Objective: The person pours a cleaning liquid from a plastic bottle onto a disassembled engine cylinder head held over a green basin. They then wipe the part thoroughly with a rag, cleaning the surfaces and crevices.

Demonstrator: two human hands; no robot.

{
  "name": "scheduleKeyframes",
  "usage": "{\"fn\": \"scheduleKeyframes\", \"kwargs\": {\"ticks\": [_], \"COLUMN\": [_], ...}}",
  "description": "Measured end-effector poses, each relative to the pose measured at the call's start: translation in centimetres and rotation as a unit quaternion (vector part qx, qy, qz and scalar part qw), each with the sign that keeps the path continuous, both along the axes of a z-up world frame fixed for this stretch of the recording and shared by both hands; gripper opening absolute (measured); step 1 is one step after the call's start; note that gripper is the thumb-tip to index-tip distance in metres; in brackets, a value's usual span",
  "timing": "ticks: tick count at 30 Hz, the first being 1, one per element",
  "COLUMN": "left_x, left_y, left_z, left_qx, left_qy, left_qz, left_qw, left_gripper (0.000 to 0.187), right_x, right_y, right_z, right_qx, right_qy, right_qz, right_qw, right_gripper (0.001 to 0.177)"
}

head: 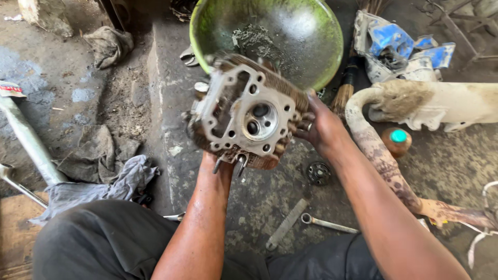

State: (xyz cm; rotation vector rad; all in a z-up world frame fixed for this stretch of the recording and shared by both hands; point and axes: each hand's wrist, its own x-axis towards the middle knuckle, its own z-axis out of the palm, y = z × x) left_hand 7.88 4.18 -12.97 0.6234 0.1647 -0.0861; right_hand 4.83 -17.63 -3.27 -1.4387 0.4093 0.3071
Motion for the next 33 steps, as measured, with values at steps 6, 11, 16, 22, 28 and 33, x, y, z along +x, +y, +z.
{"fn": "scheduleKeyframes", "kwargs": {"ticks": [6, 11, 16, 22, 28, 33], "left_x": [-4.7, -4.3, -1.1, -1.8, -0.4, -0.9], "left_y": [-2.1, -2.2, 3.4, 6.0, 5.3, 4.8], "left_z": [-7.1, -12.1, -11.5, -1.8, 6.5, 9.6], "left_qx": [0.361, 0.608, 0.439, 0.347, 0.623, 0.573], "left_qy": [0.034, 0.075, 0.14, 0.27, 0.108, -0.103], "left_qz": [-0.164, -0.058, 0.17, 0.0, 0.004, -0.06], "left_qw": [0.917, 0.788, 0.871, 0.898, 0.775, 0.811], "left_gripper": [0.03, 0.029, 0.025, 0.03, 0.026, 0.028], "right_x": [-6.4, -6.4, -6.4, -11.3, -23.1, -16.0], "right_y": [-1.8, -3.1, -1.2, 4.1, 11.7, 3.2], "right_z": [-3.1, -8.5, -7.0, 2.6, 1.9, 5.8], "right_qx": [-0.101, 0.019, -0.076, -0.632, -0.211, -0.098], "right_qy": [0.041, 0.111, 0.113, -0.152, -0.311, -0.242], "right_qz": [0.048, 0.011, 0.029, 0.207, 0.652, 0.46], "right_qw": [0.993, 0.994, 0.99, 0.731, 0.659, 0.848], "right_gripper": [0.054, 0.048, 0.053, 0.074, 0.037, 0.024]}}
